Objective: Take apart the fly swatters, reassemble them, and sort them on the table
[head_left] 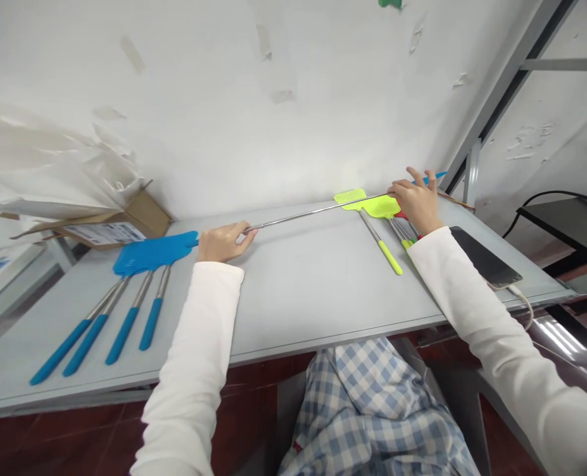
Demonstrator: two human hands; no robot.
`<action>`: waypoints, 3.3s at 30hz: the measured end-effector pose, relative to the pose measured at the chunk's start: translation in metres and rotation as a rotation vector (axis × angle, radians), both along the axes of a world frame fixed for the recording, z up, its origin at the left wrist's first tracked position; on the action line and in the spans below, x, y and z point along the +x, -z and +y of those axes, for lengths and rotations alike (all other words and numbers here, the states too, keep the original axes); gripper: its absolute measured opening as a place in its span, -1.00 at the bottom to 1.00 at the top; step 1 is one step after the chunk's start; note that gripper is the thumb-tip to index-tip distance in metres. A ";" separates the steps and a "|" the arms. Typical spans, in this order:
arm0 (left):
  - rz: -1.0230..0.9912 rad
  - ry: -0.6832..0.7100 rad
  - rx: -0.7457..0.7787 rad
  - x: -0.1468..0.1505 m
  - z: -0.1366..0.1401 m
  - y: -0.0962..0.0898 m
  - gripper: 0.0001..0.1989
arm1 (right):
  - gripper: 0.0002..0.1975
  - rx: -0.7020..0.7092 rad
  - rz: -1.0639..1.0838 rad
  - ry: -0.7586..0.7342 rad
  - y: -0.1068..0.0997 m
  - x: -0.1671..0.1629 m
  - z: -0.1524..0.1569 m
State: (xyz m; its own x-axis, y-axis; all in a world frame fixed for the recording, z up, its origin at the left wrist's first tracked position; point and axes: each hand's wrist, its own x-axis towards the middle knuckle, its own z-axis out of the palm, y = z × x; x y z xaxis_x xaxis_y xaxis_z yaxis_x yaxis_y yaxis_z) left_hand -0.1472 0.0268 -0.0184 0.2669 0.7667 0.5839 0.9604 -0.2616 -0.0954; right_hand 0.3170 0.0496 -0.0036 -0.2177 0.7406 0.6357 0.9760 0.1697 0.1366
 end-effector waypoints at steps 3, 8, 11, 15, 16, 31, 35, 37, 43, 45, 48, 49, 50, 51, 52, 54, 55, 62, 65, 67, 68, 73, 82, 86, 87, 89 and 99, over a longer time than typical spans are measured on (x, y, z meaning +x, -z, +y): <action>-0.014 0.001 0.010 -0.003 0.000 0.003 -0.60 | -0.70 -0.020 -0.016 0.006 0.003 -0.003 0.001; -0.029 -0.011 -0.018 -0.006 0.000 0.004 -0.57 | -0.70 -0.062 -0.070 0.004 0.002 0.001 0.008; -0.024 -0.035 -0.055 0.000 0.000 0.003 -0.54 | -0.70 -0.061 -0.096 0.011 -0.004 -0.002 0.007; 0.025 0.012 -0.108 0.041 -0.004 0.001 -0.56 | -0.73 -0.026 -0.159 -0.144 -0.008 -0.043 -0.010; 0.041 0.042 -0.123 0.057 -0.006 0.000 -0.56 | -0.73 -0.034 -0.193 -0.212 -0.008 -0.059 -0.017; 0.077 0.111 -0.241 0.136 -0.037 -0.004 -0.51 | -0.74 -0.002 -0.340 -0.417 0.002 -0.137 -0.057; 0.014 0.108 -0.211 0.137 -0.036 -0.005 -0.51 | -0.62 0.046 -0.185 -0.421 -0.001 -0.132 -0.061; 0.009 0.105 -0.209 0.133 -0.034 -0.005 -0.51 | -0.44 0.055 -0.152 -0.418 -0.002 -0.130 -0.066; 0.040 0.079 -0.185 0.121 -0.030 -0.002 -0.55 | -0.47 0.025 -0.165 -0.430 0.002 -0.128 -0.067; 0.041 0.106 -0.194 0.124 -0.033 -0.002 -0.54 | -0.63 0.019 -0.213 -0.428 0.005 -0.129 -0.065; 0.034 0.148 -0.225 0.134 -0.038 -0.002 -0.51 | -0.74 -0.006 -0.261 -0.398 0.007 -0.132 -0.063; 0.037 0.152 -0.232 0.137 -0.039 -0.002 -0.51 | -0.74 -0.008 -0.264 -0.391 0.008 -0.132 -0.061; 0.044 0.154 -0.235 0.139 -0.039 -0.003 -0.50 | -0.74 -0.006 -0.263 -0.393 0.008 -0.132 -0.060; 0.055 0.154 -0.236 0.140 -0.038 -0.003 -0.50 | -0.75 0.000 -0.261 -0.401 0.009 -0.132 -0.057; 0.066 0.154 -0.233 0.139 -0.035 -0.003 -0.51 | -0.75 0.005 -0.257 -0.412 0.009 -0.130 -0.052; 0.086 0.149 -0.215 0.128 -0.027 -0.003 -0.53 | -0.76 0.006 -0.239 -0.419 0.011 -0.121 -0.039; 0.093 0.140 -0.200 0.118 -0.023 -0.003 -0.54 | -0.76 0.005 -0.218 -0.402 0.012 -0.112 -0.030; 0.131 0.032 -0.117 -0.012 -0.019 -0.005 -0.51 | -0.69 0.014 0.033 -0.025 -0.005 0.005 0.005; 0.087 0.009 -0.110 -0.051 -0.029 -0.012 -0.44 | -0.66 0.034 0.037 0.015 -0.017 0.035 0.001; 0.053 -0.018 -0.112 -0.069 -0.037 -0.017 -0.44 | -0.66 0.017 0.016 0.019 -0.022 0.050 -0.001; 0.032 -0.040 -0.103 -0.077 -0.042 -0.019 -0.45 | -0.67 0.001 0.017 0.048 -0.023 0.059 -0.002; -0.113 -0.240 0.016 -0.121 -0.072 -0.018 -0.55 | -0.55 -0.002 0.125 0.228 -0.021 0.107 -0.012; -0.093 -0.179 0.013 -0.106 -0.074 -0.028 -0.59 | -0.65 -0.101 0.193 -0.036 -0.037 -0.001 -0.013; -0.116 -0.153 0.026 -0.116 -0.088 -0.031 -0.61 | -0.57 -0.122 0.221 -0.080 -0.039 0.000 -0.020; -0.126 -0.150 0.026 -0.119 -0.092 -0.030 -0.62 | -0.53 -0.130 0.221 -0.079 -0.038 0.002 -0.022; -0.145 -0.140 0.031 -0.123 -0.098 -0.030 -0.64 | -0.47 -0.152 0.206 -0.078 -0.036 0.005 -0.025; -0.198 -0.117 0.072 -0.118 -0.101 -0.031 -0.66 | -0.51 -0.151 -0.023 -0.152 -0.035 -0.010 -0.014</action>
